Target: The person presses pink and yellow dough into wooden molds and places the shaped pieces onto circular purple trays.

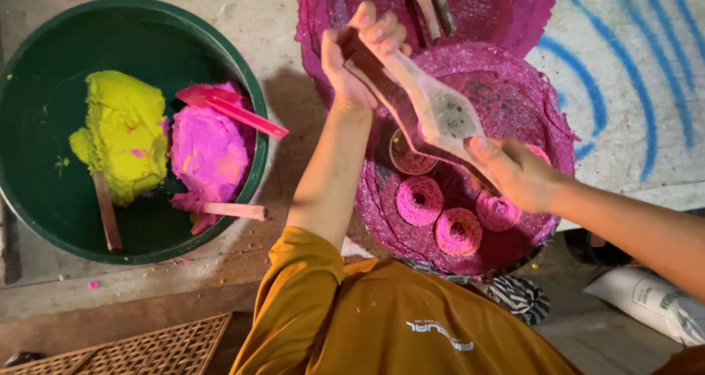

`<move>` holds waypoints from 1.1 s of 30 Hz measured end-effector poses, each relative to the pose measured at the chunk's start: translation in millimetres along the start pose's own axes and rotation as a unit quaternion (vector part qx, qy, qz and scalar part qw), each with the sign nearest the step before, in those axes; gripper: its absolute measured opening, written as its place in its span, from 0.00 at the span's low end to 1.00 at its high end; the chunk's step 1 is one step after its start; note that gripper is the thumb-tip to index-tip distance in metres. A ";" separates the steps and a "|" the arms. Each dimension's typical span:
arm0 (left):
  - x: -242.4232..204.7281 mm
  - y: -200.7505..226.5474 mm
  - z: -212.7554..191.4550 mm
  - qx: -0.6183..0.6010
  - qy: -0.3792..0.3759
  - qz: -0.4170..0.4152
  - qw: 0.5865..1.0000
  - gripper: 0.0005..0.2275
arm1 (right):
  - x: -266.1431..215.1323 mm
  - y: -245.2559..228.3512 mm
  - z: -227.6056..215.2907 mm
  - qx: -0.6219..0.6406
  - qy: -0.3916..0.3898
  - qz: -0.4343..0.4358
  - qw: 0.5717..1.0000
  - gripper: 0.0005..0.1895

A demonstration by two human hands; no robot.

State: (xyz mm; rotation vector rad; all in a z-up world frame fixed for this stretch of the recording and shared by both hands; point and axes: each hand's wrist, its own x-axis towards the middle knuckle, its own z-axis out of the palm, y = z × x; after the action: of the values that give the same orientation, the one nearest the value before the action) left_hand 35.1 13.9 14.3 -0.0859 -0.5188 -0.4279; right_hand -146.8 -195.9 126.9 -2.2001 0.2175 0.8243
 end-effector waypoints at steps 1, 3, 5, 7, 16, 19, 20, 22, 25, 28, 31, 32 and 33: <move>-5.5 -1.3 -0.9 -0.006 0.009 -0.001 1.000 0.16 | -1.6 0.6 1.2 0.012 -0.014 0.016 1.000 0.45; -14.6 -10.3 -3.3 -0.020 0.027 -0.004 0.999 0.16 | -5.9 4.7 0.7 0.038 -0.027 0.044 0.998 0.45; -16.6 -24.9 -3.6 -0.019 0.035 0.004 0.999 0.13 | -10.3 12.2 -4.5 0.067 -0.025 0.068 0.995 0.44; -9.3 -36.3 2.3 -0.029 0.031 0.008 0.999 0.11 | -11.4 21.4 -12.3 0.033 0.006 0.064 0.997 0.45; 26.7 -29.4 122.8 0.046 0.338 -0.016 0.940 0.23 | -12.0 53.7 -40.5 0.127 -0.016 0.006 0.992 0.44; 23.1 -34.4 132.1 0.065 0.220 -0.064 0.971 0.19 | -21.2 50.4 -47.6 0.167 -0.062 0.029 0.984 0.42; 25.0 -38.0 126.5 0.053 0.148 -0.051 0.986 0.18 | -23.1 48.0 -47.8 0.185 -0.078 0.041 0.979 0.41; 29.6 -45.8 110.2 0.034 0.079 -0.030 0.996 0.18 | -23.6 41.1 -46.5 0.177 -0.045 0.027 0.983 0.43; 37.4 -55.1 84.2 0.011 0.097 -0.021 0.995 0.18 | -22.2 31.4 -45.0 0.131 0.013 0.037 0.991 0.46; 39.3 -60.8 67.8 0.007 0.129 -0.024 0.991 0.18 | -23.2 30.6 -40.0 0.110 0.058 0.020 0.992 0.45; 42.6 -61.7 64.3 0.032 0.166 -0.022 0.985 0.17 | -23.8 31.8 -34.8 0.077 0.100 0.010 0.992 0.44; 44.8 -62.7 64.8 0.036 0.178 -0.019 0.983 0.17 | -23.6 32.0 -34.2 0.060 0.116 0.011 0.991 0.44; 46.2 -64.1 65.5 0.039 0.189 -0.016 0.981 0.17 | -23.7 32.8 -33.5 0.058 0.122 0.006 0.991 0.45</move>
State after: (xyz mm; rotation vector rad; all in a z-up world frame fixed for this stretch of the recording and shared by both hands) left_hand 14.2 -49.4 92.3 0.0783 -0.1611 -0.4420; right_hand -161.6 -244.8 138.7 -2.1875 0.3900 0.5327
